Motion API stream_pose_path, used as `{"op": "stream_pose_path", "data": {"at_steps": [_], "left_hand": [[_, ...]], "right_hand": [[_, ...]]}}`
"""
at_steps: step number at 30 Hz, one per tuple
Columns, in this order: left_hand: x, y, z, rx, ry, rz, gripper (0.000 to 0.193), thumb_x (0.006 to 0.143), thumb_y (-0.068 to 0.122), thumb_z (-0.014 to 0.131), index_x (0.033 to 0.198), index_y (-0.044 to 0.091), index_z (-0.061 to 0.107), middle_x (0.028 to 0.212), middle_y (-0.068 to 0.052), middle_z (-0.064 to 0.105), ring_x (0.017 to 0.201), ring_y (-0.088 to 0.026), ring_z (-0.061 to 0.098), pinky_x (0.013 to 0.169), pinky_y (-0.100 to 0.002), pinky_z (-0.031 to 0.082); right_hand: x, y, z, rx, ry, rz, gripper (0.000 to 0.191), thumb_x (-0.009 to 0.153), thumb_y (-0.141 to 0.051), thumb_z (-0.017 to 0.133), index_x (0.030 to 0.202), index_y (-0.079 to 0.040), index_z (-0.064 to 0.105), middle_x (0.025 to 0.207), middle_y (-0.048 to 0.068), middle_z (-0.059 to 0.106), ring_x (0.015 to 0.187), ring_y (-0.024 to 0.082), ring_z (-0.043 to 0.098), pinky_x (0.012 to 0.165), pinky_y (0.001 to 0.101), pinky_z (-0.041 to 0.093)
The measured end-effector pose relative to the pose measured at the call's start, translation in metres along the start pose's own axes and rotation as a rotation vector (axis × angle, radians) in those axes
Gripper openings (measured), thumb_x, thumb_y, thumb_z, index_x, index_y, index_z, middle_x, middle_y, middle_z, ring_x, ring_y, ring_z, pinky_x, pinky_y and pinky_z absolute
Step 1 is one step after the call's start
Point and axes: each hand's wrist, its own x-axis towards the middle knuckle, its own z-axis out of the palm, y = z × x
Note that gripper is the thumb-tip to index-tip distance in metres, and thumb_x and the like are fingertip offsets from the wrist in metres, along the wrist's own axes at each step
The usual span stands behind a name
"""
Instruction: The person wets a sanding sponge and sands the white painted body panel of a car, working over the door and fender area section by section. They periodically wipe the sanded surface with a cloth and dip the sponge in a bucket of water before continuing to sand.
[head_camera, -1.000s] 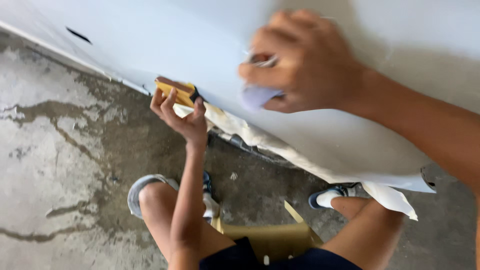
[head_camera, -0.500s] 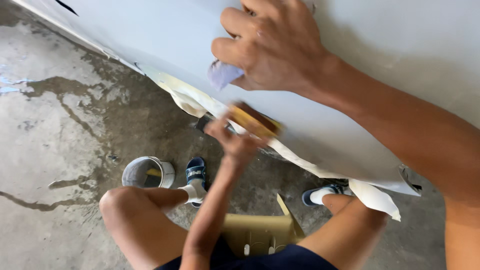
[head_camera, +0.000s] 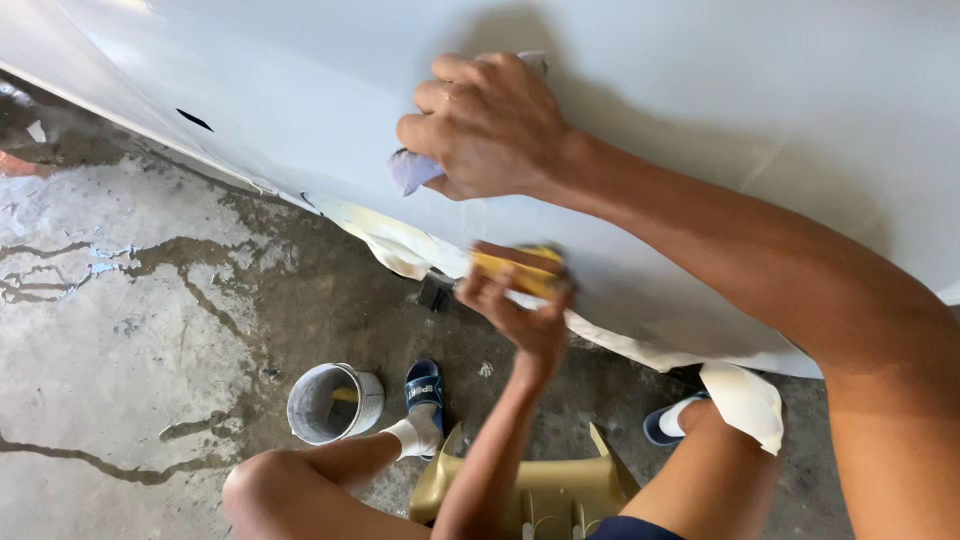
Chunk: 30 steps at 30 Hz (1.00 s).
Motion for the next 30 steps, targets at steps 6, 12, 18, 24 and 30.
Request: {"op": "stream_pose_path", "data": {"at_steps": [6,12,18,24,30], "left_hand": [[0.067,-0.059,-0.042,-0.145,-0.204,-0.088,0.107,0.084,0.042,0.092,0.158,0.015,0.019,0.149,-0.014,0.024,0.142,-0.038,0.028,0.118,-0.049,0.034],[0.143,-0.112,-0.054,0.309,0.044,-0.154,0.057,0.097,0.019,0.08,0.142,0.0,0.05,0.145,-0.022,0.051,0.146,-0.046,0.037,0.126,-0.065,0.022],[-0.02,0.02,-0.014,-0.011,-0.108,0.047,0.064,0.094,0.032,0.08,0.146,0.03,0.043,0.149,-0.008,0.034,0.14,-0.031,0.037,0.113,-0.051,0.045],[0.005,-0.024,-0.041,0.182,-0.234,0.303,0.076,0.082,0.061,0.082,0.133,0.019,0.045,0.138,-0.009,0.037,0.131,-0.025,0.035,0.106,-0.046,0.028],[0.121,-0.097,-0.052,0.167,0.038,0.001,0.044,0.099,0.03,0.073,0.133,0.013,0.05,0.138,-0.011,0.051,0.121,-0.025,0.056,0.09,-0.041,0.054]], "right_hand": [[-0.011,-0.002,0.007,0.023,0.14,-0.049,0.03,0.073,-0.039,0.089,0.075,-0.016,0.07,0.073,0.0,0.063,0.072,0.019,0.064,0.058,0.0405,0.049],[-0.008,-0.004,0.007,0.059,0.041,0.059,0.024,0.077,-0.034,0.088,0.077,-0.018,0.072,0.073,-0.001,0.064,0.067,0.019,0.064,0.054,0.0411,0.048],[0.001,-0.001,-0.008,0.092,0.088,0.06,0.025,0.07,-0.035,0.089,0.077,-0.017,0.072,0.071,-0.003,0.065,0.068,0.019,0.065,0.045,0.0402,0.044],[-0.009,-0.005,-0.005,0.19,0.1,0.079,0.022,0.074,-0.029,0.089,0.083,-0.015,0.074,0.081,-0.001,0.067,0.07,0.019,0.065,0.052,0.0409,0.046],[-0.005,-0.006,0.003,0.198,0.142,0.077,0.023,0.065,-0.024,0.087,0.083,-0.015,0.075,0.078,0.001,0.068,0.068,0.019,0.067,0.048,0.0386,0.048]]}}
